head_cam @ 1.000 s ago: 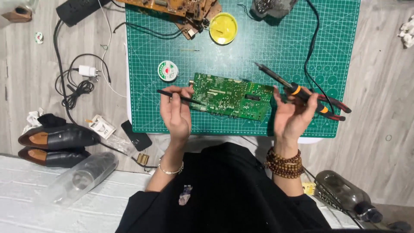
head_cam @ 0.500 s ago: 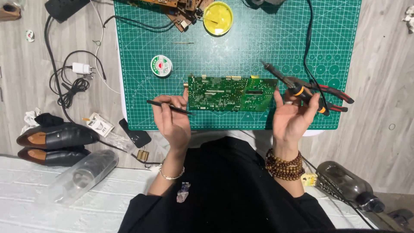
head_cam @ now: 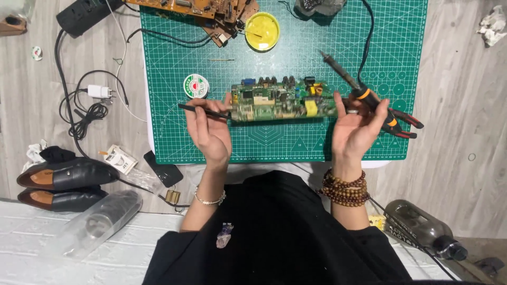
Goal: Desoldering and removing electronic components from a printed circuit board using a soldering iron and pliers.
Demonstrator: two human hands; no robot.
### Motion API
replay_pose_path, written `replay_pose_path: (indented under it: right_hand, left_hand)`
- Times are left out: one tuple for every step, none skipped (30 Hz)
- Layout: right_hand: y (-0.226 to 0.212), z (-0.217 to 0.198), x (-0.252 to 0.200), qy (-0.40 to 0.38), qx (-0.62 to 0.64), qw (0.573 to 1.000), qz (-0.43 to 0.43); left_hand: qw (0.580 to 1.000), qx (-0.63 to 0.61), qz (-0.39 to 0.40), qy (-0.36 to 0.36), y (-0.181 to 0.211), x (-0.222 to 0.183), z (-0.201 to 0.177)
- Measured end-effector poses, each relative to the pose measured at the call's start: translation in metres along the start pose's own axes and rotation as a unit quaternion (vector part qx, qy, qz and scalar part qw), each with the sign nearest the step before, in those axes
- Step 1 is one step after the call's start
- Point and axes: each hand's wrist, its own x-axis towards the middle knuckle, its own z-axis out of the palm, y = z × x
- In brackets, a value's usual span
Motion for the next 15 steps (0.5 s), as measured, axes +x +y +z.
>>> replay_pose_path:
  right_hand:
    - [0.001,-0.004,0.0,0.003,-0.001,1.0,0.0]
    - [0.001,-0.009,-0.001,-0.003,-0.018,1.0,-0.012]
    - [0.002,-0.014,-0.002,-0.009,-0.034,0.999,-0.024]
    - [0.002,-0.02,0.0,-0.007,-0.036,0.999,-0.021]
    - [0.001,-0.027,0.001,0.002,-0.04,0.999,-0.029]
    - [0.0,-0.036,0.001,0.014,-0.046,0.998,-0.036]
    - [-0.002,-0.04,-0.002,0.018,-0.05,0.998,-0.033]
    - [-0.003,-0.041,-0.001,0.005,-0.073,0.997,-0.04]
    - [-0.005,-0.043,0.001,-0.008,-0.096,0.994,-0.047]
    - [-0.005,-0.051,0.005,-0.006,-0.098,0.994,-0.045]
    - [-0.005,-0.061,0.01,-0.019,-0.117,0.992,-0.055]
    - [-0.005,-0.07,0.014,-0.033,-0.136,0.988,-0.062]
    - [-0.01,-0.065,0.012,-0.03,-0.14,0.988,-0.059]
    - [-0.014,-0.059,0.008,-0.062,-0.145,0.985,-0.069]
    - [-0.019,-0.054,0.005,-0.093,-0.149,0.981,-0.079]
  left_hand:
    - [1.0,0.0,-0.003,0.0,-0.001,-0.001,-0.007]
    - [1.0,0.009,-0.002,-0.001,-0.002,-0.003,-0.014]
    - [1.0,0.018,-0.001,-0.002,-0.004,-0.006,-0.021]
    - [1.0,0.02,-0.004,0.0,-0.002,-0.007,-0.021]
    - [0.998,0.055,0.0,-0.005,0.0,-0.009,-0.021]
    - [0.996,0.09,0.0,-0.009,0.002,-0.012,-0.022]
    - [0.996,0.093,-0.005,-0.006,0.005,-0.016,-0.023]
    - [0.989,0.142,0.011,-0.03,0.005,-0.015,-0.024]
    - [0.98,0.191,0.027,-0.053,0.006,-0.014,-0.023]
    - [0.98,0.192,0.024,-0.052,0.004,-0.016,-0.028]
    - [0.972,0.225,0.034,-0.056,0.002,-0.017,-0.033]
    - [0.963,0.259,0.043,-0.06,0.0,-0.019,-0.038]
    - [0.963,0.261,0.038,-0.058,0.006,-0.019,-0.033]
    - [0.953,0.293,0.008,-0.071,0.012,-0.019,-0.029]
    - [0.942,0.325,-0.023,-0.084,0.018,-0.02,-0.025]
